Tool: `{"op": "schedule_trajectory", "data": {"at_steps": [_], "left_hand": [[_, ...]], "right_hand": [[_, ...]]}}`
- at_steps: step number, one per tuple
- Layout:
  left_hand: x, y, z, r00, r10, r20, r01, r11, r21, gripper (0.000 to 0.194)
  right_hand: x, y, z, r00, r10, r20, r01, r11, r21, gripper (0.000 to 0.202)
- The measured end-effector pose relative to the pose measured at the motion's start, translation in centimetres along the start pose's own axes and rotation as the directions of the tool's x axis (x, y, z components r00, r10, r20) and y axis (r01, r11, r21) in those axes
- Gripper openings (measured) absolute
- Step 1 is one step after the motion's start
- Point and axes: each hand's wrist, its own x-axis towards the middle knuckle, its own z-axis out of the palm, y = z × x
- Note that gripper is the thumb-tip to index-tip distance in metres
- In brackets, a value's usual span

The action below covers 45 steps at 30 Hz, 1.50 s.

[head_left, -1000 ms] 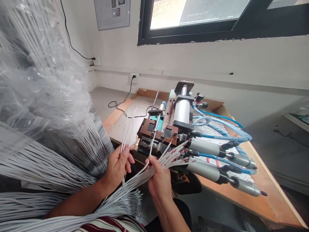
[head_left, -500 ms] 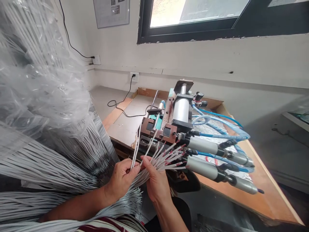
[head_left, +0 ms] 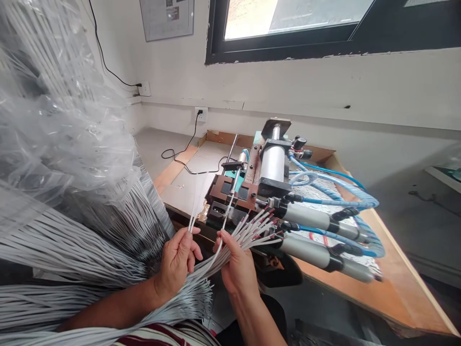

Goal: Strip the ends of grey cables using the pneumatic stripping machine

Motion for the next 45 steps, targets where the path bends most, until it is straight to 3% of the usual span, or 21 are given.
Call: {"op": "schedule_trajectory", "data": {"at_steps": [2,5,8,11,19,26,38,45], "left_hand": [[-0.1,-0.2,-0.1,0.998,-0.010,0.055,0.008,1.000,0.028,0.036],[-0.4,-0.5,-0.2,0.987,-0.004,0.162,-0.010,0.996,0.085,0.034],[-0.7,-0.5,-0.3,0.966,0.067,0.252,-0.114,0.977,0.178,0.035],[-0.7,-0.6,-0.5,0.938,0.124,0.325,-0.216,0.940,0.265,0.038],[-0.7,-1.0,-0.3,0.871,0.132,0.473,-0.334,0.866,0.373,0.041],[-0.9,-1.7,-0.4,0.929,0.135,0.344,-0.232,0.938,0.258,0.036],[-0.6,-1.5,-0.3,0.946,0.107,0.307,-0.190,0.949,0.253,0.036],[-0.3,-0.6,0.1,0.927,0.115,0.358,-0.218,0.940,0.262,0.037]], "right_hand": [[0.0,-0.1,0.0,0.999,0.033,0.035,-0.033,0.999,-0.016,0.025],[-0.3,0.0,-0.3,0.979,0.093,0.181,-0.083,0.995,-0.060,0.028],[-0.8,0.4,-0.7,0.959,0.077,0.272,-0.055,0.994,-0.090,0.027],[-1.4,0.9,-1.1,0.966,-0.011,0.259,0.041,0.993,-0.109,0.026],[-1.9,1.4,-2.3,0.980,-0.137,0.146,0.161,0.973,-0.165,0.029],[-0.6,1.8,-2.7,0.964,-0.240,0.113,0.259,0.944,-0.202,0.024],[0.1,1.3,-1.7,0.988,-0.142,0.054,0.149,0.975,-0.163,0.025],[-0.7,1.3,-2.5,0.973,-0.225,0.056,0.230,0.968,-0.104,0.024]]}}
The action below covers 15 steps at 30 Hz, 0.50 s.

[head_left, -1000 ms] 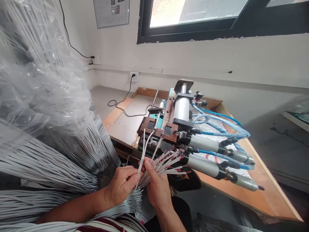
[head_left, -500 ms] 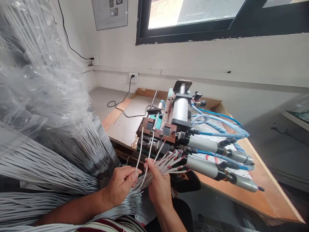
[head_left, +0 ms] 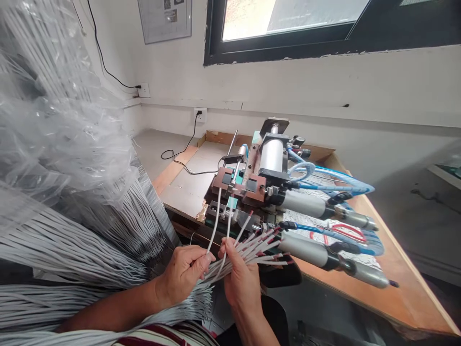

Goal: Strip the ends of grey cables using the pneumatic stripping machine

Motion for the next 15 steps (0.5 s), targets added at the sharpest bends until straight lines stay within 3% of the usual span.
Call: {"op": "schedule_trajectory", "data": {"at_steps": [3,7,15], "left_hand": [[0.5,0.4,0.4,0.998,-0.036,0.056,0.038,0.999,-0.031,0.038],[1.1,0.4,1.1,0.984,-0.125,0.124,0.138,0.985,-0.099,0.039],[1.3,0.8,1.8,0.952,-0.282,0.118,0.305,0.905,-0.297,0.041]], "right_hand": [[-0.8,-0.4,-0.6,1.000,-0.030,0.003,0.030,0.999,0.035,0.022],[-1.2,-0.8,-1.2,0.996,0.000,-0.087,0.009,0.995,0.098,0.026],[-1.0,-1.3,-1.6,0.996,0.017,-0.090,-0.009,0.997,0.080,0.026]]}}
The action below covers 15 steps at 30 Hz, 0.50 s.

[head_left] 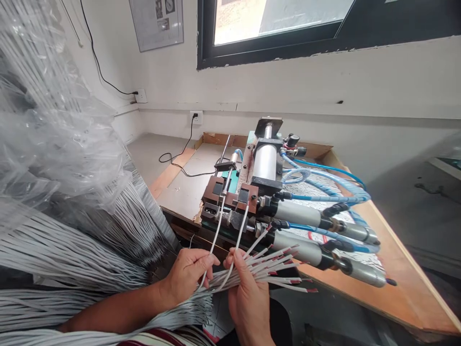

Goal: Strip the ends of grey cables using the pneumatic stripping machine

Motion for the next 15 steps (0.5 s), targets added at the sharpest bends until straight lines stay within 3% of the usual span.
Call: {"op": "schedule_trajectory", "data": {"at_steps": [10,15], "left_hand": [[0.34,0.02,0.03,0.999,-0.045,-0.026,0.043,0.996,-0.076,0.037],[0.32,-0.51,-0.27,0.999,0.013,-0.042,-0.012,1.000,0.022,0.037]], "right_hand": [[-0.02,-0.25,-0.02,1.000,-0.008,0.021,0.009,1.000,-0.012,0.024],[-0.12,0.13,-0.06,0.990,0.024,0.140,-0.012,0.996,-0.087,0.026]]}}
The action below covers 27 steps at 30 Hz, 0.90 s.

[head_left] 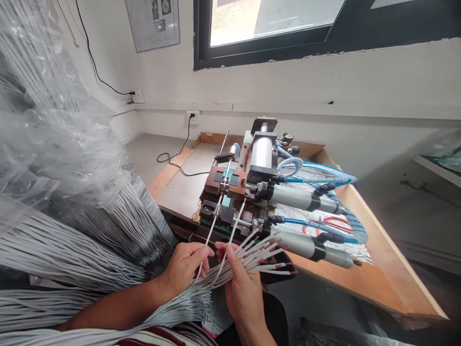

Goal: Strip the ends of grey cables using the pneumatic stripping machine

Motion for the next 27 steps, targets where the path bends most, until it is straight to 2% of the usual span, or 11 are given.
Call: {"op": "schedule_trajectory", "data": {"at_steps": [3,7,9,12,15,17,19,21,23,24,27], "left_hand": [[-0.5,-0.3,-0.1,0.994,0.106,0.024,-0.109,0.970,0.216,0.040],[-1.5,-0.3,-0.3,0.956,0.254,0.144,-0.292,0.807,0.513,0.042],[-1.9,-0.2,-0.3,0.941,0.289,0.174,-0.336,0.763,0.552,0.037],[-2.1,-0.5,0.2,0.927,0.337,0.162,-0.374,0.815,0.443,0.027],[-2.0,-1.6,1.2,0.940,0.274,0.202,-0.310,0.934,0.178,0.033],[-1.7,-2.4,1.9,0.941,0.195,0.278,-0.213,0.976,0.034,0.051],[-1.3,-2.9,2.5,0.913,0.140,0.383,-0.142,0.990,-0.022,0.056],[-1.1,-2.9,2.9,0.853,0.078,0.516,-0.071,0.997,-0.033,0.051],[-1.2,-2.6,3.3,0.797,-0.005,0.604,0.007,1.000,-0.001,0.047],[-1.4,-2.3,3.5,0.790,-0.040,0.612,0.027,0.999,0.031,0.046],[-2.2,-1.6,4.1,0.842,-0.074,0.534,-0.015,0.987,0.162,0.045]], "right_hand": [[-0.2,0.2,0.0,0.998,0.043,0.055,-0.045,0.998,0.038,0.027],[-0.8,0.3,-0.1,0.997,0.053,0.058,-0.059,0.993,0.106,0.026],[-1.2,0.4,-0.3,0.997,0.029,0.070,-0.037,0.992,0.118,0.024],[-1.7,0.6,-0.7,0.996,-0.048,0.072,0.037,0.989,0.146,0.021],[-1.9,0.7,-1.1,0.992,-0.127,0.016,0.123,0.978,0.168,0.020],[-2.2,0.7,-1.3,0.993,-0.118,-0.023,0.120,0.971,0.207,0.022],[-2.6,0.6,-1.6,0.997,-0.070,-0.033,0.077,0.963,0.257,0.024],[-3.2,0.4,-1.8,0.999,-0.029,-0.030,0.036,0.956,0.290,0.027],[-3.8,0.1,-2.0,1.000,0.002,-0.016,0.002,0.954,0.301,0.030],[-3.9,-0.2,-2.2,1.000,0.021,-0.002,-0.019,0.953,0.301,0.032],[-3.4,-1.8,-3.8,1.000,0.027,-0.012,-0.022,0.951,0.308,0.038]]}}
